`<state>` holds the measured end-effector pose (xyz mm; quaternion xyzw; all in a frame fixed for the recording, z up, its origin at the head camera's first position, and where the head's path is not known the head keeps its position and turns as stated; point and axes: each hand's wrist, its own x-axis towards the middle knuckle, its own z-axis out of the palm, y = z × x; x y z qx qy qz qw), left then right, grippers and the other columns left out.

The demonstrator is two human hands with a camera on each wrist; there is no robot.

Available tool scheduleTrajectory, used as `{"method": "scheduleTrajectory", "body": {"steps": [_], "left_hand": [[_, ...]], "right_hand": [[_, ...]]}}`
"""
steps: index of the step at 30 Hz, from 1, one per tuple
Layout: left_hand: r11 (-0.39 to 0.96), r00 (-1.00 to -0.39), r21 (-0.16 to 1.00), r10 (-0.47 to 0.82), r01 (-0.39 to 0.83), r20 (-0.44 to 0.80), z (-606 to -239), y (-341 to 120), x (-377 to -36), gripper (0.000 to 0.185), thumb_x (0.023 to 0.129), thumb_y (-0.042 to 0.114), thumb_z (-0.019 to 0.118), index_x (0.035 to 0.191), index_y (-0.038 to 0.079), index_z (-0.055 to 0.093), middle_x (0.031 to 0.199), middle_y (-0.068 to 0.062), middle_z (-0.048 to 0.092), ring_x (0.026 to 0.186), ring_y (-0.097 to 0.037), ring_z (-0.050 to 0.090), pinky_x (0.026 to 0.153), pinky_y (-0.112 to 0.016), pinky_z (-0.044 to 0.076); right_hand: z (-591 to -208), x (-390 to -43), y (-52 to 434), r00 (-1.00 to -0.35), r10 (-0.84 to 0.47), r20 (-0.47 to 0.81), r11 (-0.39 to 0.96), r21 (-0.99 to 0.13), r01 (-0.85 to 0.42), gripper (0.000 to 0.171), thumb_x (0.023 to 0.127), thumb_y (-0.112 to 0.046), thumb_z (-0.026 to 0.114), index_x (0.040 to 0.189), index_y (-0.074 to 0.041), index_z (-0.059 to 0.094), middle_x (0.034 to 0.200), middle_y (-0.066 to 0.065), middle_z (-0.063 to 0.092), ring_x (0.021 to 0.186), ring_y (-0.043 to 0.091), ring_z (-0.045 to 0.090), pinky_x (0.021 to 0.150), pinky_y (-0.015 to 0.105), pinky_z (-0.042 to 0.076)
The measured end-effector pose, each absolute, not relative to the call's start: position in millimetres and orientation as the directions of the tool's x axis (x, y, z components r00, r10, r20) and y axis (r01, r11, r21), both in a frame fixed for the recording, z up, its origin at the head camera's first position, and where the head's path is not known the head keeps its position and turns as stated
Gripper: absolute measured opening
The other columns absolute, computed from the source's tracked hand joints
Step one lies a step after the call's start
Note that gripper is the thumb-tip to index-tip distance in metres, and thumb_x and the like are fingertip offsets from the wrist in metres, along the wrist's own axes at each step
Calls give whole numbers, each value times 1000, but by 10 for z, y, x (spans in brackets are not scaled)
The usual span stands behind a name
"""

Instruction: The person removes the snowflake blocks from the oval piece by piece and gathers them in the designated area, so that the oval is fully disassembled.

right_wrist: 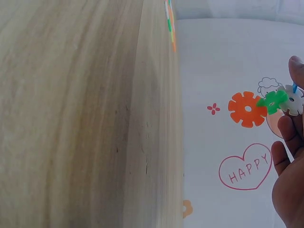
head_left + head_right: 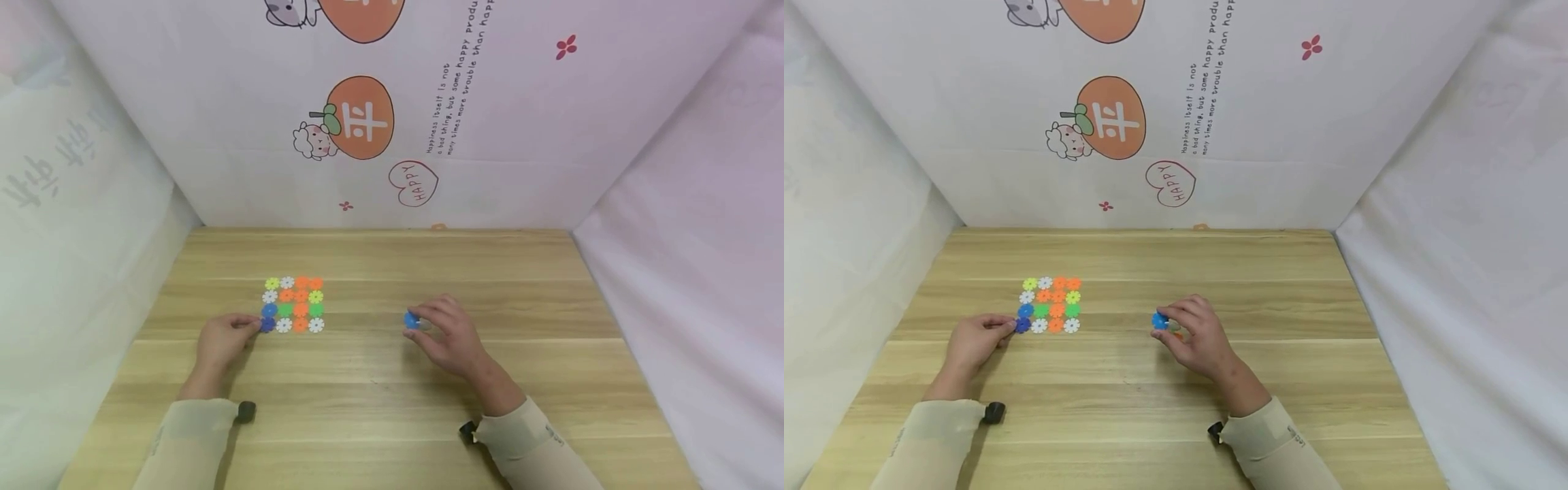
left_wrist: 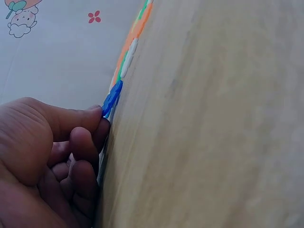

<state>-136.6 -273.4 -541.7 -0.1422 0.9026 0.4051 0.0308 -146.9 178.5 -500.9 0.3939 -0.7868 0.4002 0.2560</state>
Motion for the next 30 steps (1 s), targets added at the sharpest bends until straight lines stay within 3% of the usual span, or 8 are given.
{"method": "scheduleTrajectory", "body": {"steps": [6, 14, 23, 30], "left_hand": [[633, -955, 722, -259, -281, -145, -5443, -2708, -1371, 33, 97, 33, 73, 116, 6, 76, 110, -14, 77, 90, -26, 71, 82, -41, 52], [642, -950, 710, -282, -290, -132, -5441, -2688, -1356, 33, 96, 33, 73, 115, 6, 76, 113, -18, 75, 102, -36, 68, 91, -53, 49], [593, -941, 744, -303, -308, -149, -5358, -2594, -1337, 35, 98, 33, 71, 119, 5, 74, 118, -18, 73, 99, -30, 66, 75, -33, 52], [553, -969, 805, -223, -215, -105, -5243, -2407, -1337, 38, 99, 36, 71, 117, 4, 75, 114, -15, 74, 101, -28, 66, 78, -33, 52]], "right_hand": [[-4997, -1457, 1779, -559, -416, 717, 366, -431, -825, 34, 86, -19, 86, 114, -3, 76, 107, 4, 74, 100, 23, 64, 86, 36, 52], [-4978, -1457, 1765, -544, -416, 729, 358, -418, -835, 32, 88, -20, 85, 115, -5, 76, 108, 4, 74, 99, 23, 64, 84, 36, 52], [-4916, -1444, 1772, -529, -413, 742, 355, -403, -843, 32, 88, -21, 85, 115, -4, 76, 107, 4, 75, 97, 23, 65, 83, 37, 52], [-4898, -1433, 1804, -511, -405, 758, 357, -384, -852, 34, 87, -21, 85, 115, -3, 76, 105, 5, 75, 96, 23, 64, 83, 37, 51]]}}
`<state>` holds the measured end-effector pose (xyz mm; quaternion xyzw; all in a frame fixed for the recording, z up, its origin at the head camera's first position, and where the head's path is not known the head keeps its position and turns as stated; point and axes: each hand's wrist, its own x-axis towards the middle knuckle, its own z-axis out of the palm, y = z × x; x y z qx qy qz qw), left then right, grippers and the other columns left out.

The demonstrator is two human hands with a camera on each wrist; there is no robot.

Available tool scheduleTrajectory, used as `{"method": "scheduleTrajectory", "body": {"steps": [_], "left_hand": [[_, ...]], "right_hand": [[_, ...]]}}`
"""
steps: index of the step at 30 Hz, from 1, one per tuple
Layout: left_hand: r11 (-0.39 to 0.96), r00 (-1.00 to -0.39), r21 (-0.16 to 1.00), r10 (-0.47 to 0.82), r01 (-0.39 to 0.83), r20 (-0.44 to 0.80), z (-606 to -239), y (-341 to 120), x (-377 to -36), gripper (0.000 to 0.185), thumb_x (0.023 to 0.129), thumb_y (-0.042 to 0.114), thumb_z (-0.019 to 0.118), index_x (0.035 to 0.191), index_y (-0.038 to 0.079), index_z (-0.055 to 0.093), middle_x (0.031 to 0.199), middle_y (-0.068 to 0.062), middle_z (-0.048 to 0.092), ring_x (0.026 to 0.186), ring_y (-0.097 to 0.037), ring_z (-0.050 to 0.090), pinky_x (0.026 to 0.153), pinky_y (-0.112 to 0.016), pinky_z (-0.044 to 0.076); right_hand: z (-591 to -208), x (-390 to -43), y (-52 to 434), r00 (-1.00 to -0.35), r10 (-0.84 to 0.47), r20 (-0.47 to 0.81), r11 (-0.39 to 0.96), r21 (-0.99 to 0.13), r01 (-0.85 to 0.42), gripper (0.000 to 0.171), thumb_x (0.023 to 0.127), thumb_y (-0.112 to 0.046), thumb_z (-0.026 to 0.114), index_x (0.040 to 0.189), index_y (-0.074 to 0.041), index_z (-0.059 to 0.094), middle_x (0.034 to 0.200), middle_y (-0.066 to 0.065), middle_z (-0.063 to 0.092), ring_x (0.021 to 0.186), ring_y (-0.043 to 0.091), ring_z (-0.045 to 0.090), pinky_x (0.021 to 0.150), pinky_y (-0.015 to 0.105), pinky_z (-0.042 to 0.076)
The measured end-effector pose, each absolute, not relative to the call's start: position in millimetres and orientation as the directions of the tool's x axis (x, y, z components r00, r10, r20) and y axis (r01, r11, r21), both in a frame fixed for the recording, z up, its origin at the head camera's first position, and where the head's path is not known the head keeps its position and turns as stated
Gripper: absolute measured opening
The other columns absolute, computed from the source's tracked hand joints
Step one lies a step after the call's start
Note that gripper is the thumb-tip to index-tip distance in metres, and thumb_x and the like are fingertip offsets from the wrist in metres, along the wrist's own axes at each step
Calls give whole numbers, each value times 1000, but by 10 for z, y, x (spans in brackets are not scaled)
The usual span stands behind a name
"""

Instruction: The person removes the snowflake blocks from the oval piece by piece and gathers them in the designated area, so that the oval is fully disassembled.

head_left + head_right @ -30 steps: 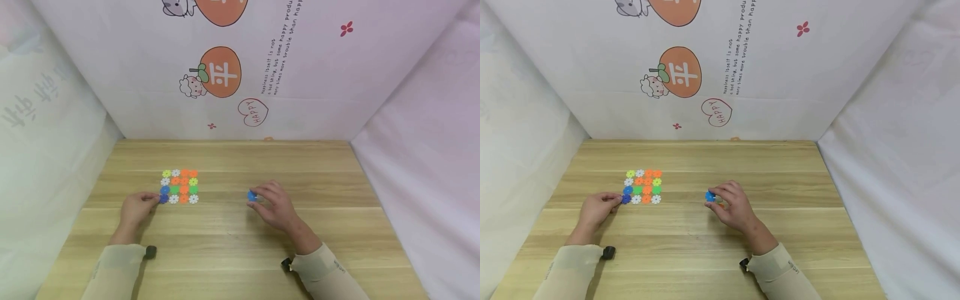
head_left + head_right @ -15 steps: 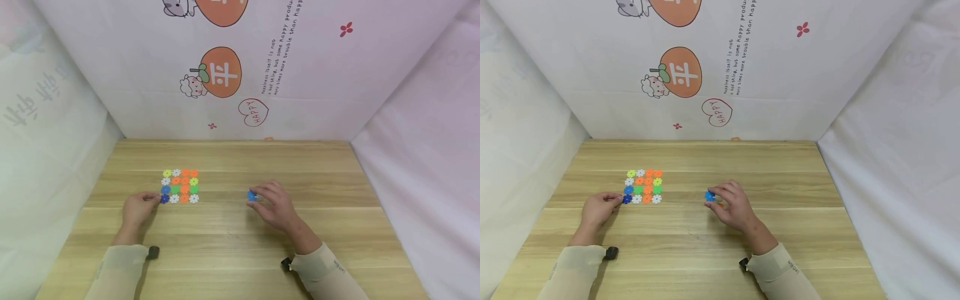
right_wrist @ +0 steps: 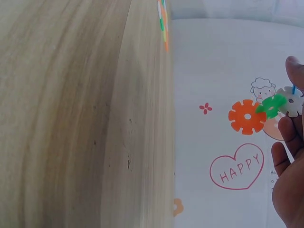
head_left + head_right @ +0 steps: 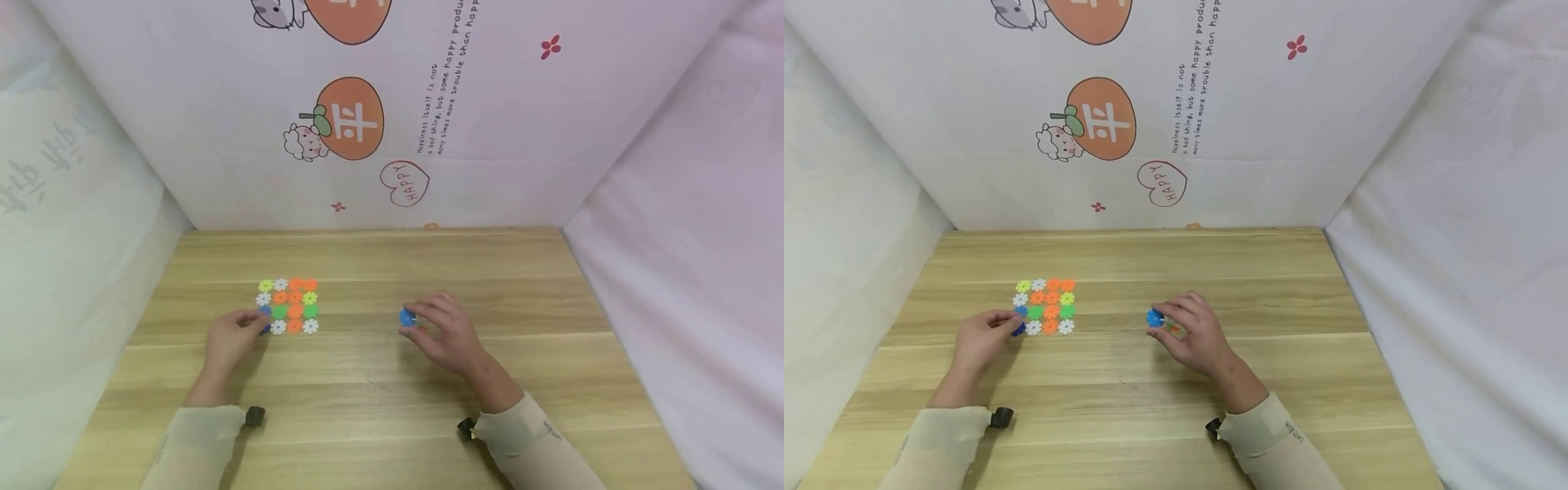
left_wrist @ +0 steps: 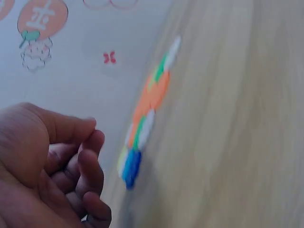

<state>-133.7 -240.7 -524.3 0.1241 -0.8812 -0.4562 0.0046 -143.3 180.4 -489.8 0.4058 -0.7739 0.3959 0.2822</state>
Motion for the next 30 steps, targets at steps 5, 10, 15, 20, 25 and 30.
{"method": "scheduleTrajectory", "body": {"steps": [5, 10, 15, 20, 25, 30], "left_hand": [[519, -992, 848, -109, -113, -66, -5133, -2215, -1326, 31, 99, 33, 72, 114, 6, 75, 109, -11, 74, 97, -25, 66, 81, -35, 54], [508, -1000, 862, 19, -9, -22, -5045, -1960, -1319, 28, 99, 33, 73, 112, 9, 76, 104, -6, 75, 93, -23, 67, 78, -34, 56], [475, -991, 878, 135, 61, -4, -5000, -1690, -1341, 25, 98, 32, 74, 109, 10, 77, 100, -5, 76, 88, -22, 67, 74, -35, 56], [412, -976, 908, 217, 77, -16, -4975, -1434, -1346, 29, 98, 32, 74, 112, 7, 77, 101, -6, 75, 92, -27, 68, 77, -36, 57], [376, -962, 923, 271, 83, -24, -4908, -1187, -1350, 34, 97, 39, 73, 112, 9, 78, 101, -2, 76, 92, -25, 70, 77, -38, 57], [329, -944, 941, 328, 82, -32, -4828, -991, -1332, 31, 98, 39, 73, 109, 12, 80, 98, 3, 76, 88, -20, 69, 79, -39, 56]], "right_hand": [[-4884, -1436, 1798, -518, -409, 752, 364, -386, -848, 35, 86, -21, 87, 116, -5, 77, 104, 4, 74, 95, 23, 64, 82, 38, 51], [-4877, -1432, 1789, -514, -409, 754, 363, -383, -850, 34, 90, -27, 84, 117, -7, 77, 103, 3, 74, 95, 23, 64, 82, 38, 50], [-4853, -1420, 1773, -516, -419, 747, 368, -380, -848, 36, 89, -29, 85, 117, -7, 77, 104, 3, 75, 95, 22, 63, 82, 37, 50], [-4839, -1412, 1755, -523, -431, 735, 371, -384, -845, 37, 88, -29, 86, 115, -6, 78, 106, 3, 75, 98, 23, 64, 83, 38, 51], [-4816, -1404, 1723, -517, -442, 733, 376, -372, -849, 39, 84, -29, 89, 112, -4, 78, 107, 4, 76, 98, 23, 64, 83, 38, 51], [-4795, -1393, 1685, -497, -459, 737, 373, -348, -860, 39, 83, -30, 90, 111, -5, 78, 106, 3, 76, 96, 22, 64, 82, 37, 52]]}}
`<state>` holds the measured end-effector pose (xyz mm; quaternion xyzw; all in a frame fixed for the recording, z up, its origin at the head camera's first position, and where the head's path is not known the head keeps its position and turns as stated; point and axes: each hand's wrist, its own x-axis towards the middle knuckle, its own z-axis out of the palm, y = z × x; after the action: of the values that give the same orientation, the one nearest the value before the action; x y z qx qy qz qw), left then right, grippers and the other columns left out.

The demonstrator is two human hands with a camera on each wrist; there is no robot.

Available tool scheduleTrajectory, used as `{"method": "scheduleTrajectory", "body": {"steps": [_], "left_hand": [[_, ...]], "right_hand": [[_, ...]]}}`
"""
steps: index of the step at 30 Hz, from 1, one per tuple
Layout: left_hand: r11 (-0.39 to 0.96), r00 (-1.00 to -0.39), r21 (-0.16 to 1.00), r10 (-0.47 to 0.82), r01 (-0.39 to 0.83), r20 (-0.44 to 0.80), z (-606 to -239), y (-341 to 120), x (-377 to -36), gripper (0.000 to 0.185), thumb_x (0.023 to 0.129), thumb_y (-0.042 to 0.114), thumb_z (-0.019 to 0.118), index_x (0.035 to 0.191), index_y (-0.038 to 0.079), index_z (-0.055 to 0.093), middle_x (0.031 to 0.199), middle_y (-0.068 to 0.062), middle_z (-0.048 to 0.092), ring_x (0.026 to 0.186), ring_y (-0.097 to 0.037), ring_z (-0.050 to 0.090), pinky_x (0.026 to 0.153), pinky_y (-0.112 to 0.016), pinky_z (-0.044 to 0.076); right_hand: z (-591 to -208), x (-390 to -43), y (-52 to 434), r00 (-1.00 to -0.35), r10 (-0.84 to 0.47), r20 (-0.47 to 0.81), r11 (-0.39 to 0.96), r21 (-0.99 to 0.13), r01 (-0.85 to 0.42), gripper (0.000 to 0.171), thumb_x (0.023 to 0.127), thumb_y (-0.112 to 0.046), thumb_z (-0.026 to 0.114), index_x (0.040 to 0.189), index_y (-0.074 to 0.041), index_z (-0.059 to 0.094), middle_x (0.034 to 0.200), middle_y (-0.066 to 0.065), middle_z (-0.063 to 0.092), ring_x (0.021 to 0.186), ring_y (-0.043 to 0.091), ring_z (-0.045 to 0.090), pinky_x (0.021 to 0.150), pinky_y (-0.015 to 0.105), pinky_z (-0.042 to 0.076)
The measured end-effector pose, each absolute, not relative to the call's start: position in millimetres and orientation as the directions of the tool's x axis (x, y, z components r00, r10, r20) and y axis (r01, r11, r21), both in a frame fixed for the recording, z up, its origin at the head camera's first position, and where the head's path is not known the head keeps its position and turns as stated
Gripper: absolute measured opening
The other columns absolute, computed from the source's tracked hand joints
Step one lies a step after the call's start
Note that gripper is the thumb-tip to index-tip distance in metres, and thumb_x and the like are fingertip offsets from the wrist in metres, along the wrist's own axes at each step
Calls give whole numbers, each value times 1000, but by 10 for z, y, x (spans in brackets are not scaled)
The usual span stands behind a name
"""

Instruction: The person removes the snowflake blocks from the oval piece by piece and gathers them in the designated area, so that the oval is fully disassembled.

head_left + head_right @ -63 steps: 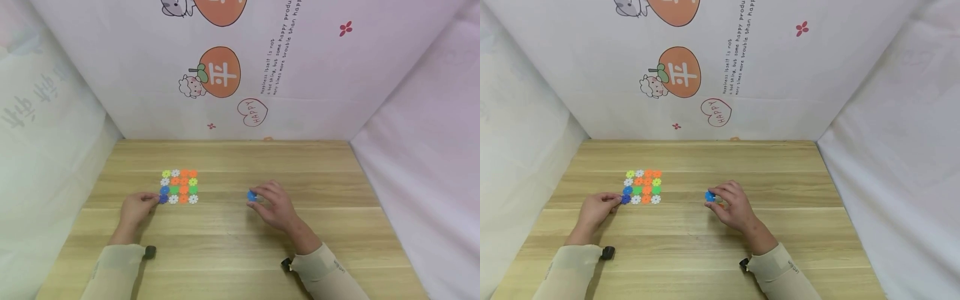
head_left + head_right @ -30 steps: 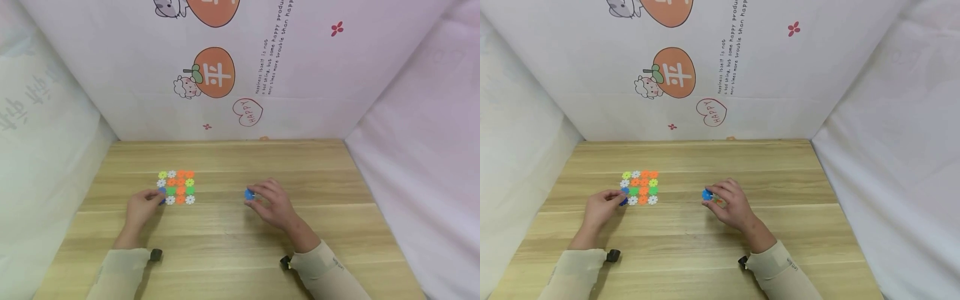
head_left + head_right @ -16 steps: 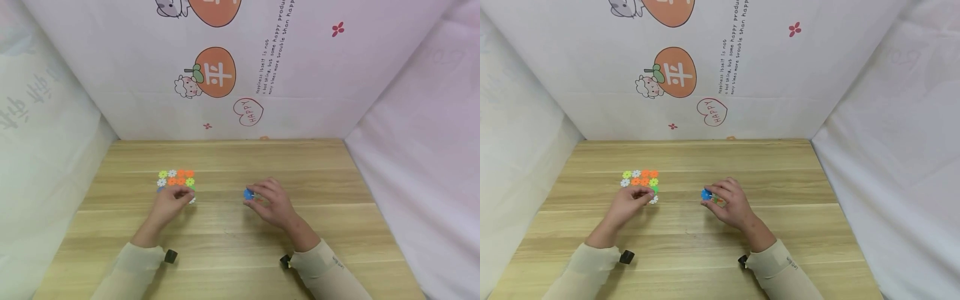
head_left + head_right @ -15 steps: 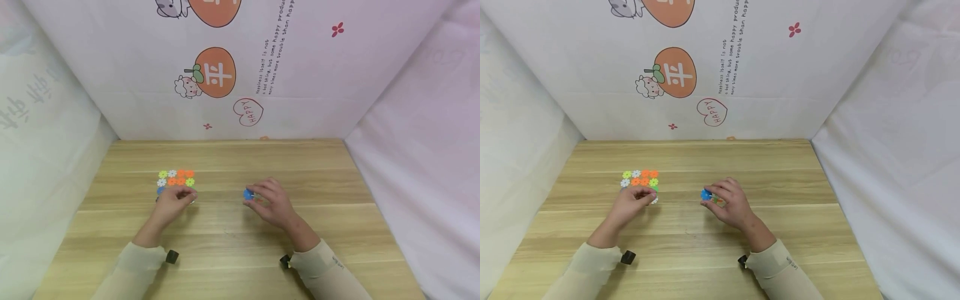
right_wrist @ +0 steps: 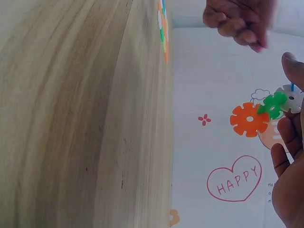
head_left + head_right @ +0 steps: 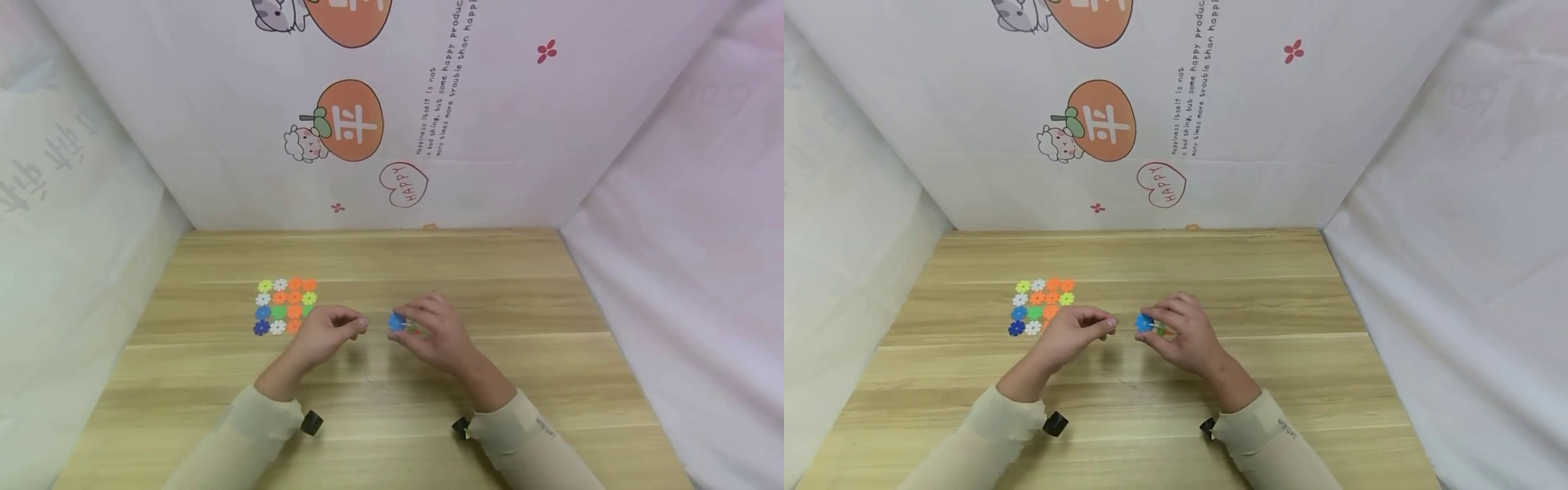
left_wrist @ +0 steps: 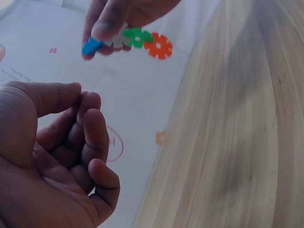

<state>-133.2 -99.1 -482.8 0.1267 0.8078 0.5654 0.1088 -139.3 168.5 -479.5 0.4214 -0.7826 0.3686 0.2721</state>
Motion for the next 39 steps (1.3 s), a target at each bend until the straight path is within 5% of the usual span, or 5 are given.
{"method": "scheduleTrajectory", "body": {"steps": [16, 25, 39], "left_hand": [[293, -918, 953, 393, 82, -42, -4733, -697, -1320, 23, 93, 43, 77, 97, 21, 82, 92, 4, 76, 87, -22, 69, 77, -40, 57], [314, -940, 947, 339, 62, -51, -4719, -705, -1318, 22, 95, 38, 75, 94, 17, 82, 88, 3, 75, 84, -21, 66, 76, -37, 54], [264, -958, 964, 279, 12, -64, -4714, -723, -1327, 28, 95, 33, 77, 95, 5, 80, 85, 0, 75, 81, -22, 64, 76, -38, 51]], "right_hand": [[-4794, -1394, 1620, -483, -480, 732, 368, -332, -868, 38, 84, -30, 89, 110, -4, 78, 103, 4, 75, 98, 23, 64, 85, 39, 51], [-4845, -1388, 1672, -534, -469, 703, 393, -376, -839, 42, 83, -28, 90, 115, -4, 76, 111, 4, 74, 104, 24, 62, 89, 40, 50], [-4852, -1404, 1693, -489, -432, 758, 399, -326, -857, 13, 85, -9, 85, 96, -8, 80, 92, 0, 75, 90, 21, 64, 81, 36, 51]]}}
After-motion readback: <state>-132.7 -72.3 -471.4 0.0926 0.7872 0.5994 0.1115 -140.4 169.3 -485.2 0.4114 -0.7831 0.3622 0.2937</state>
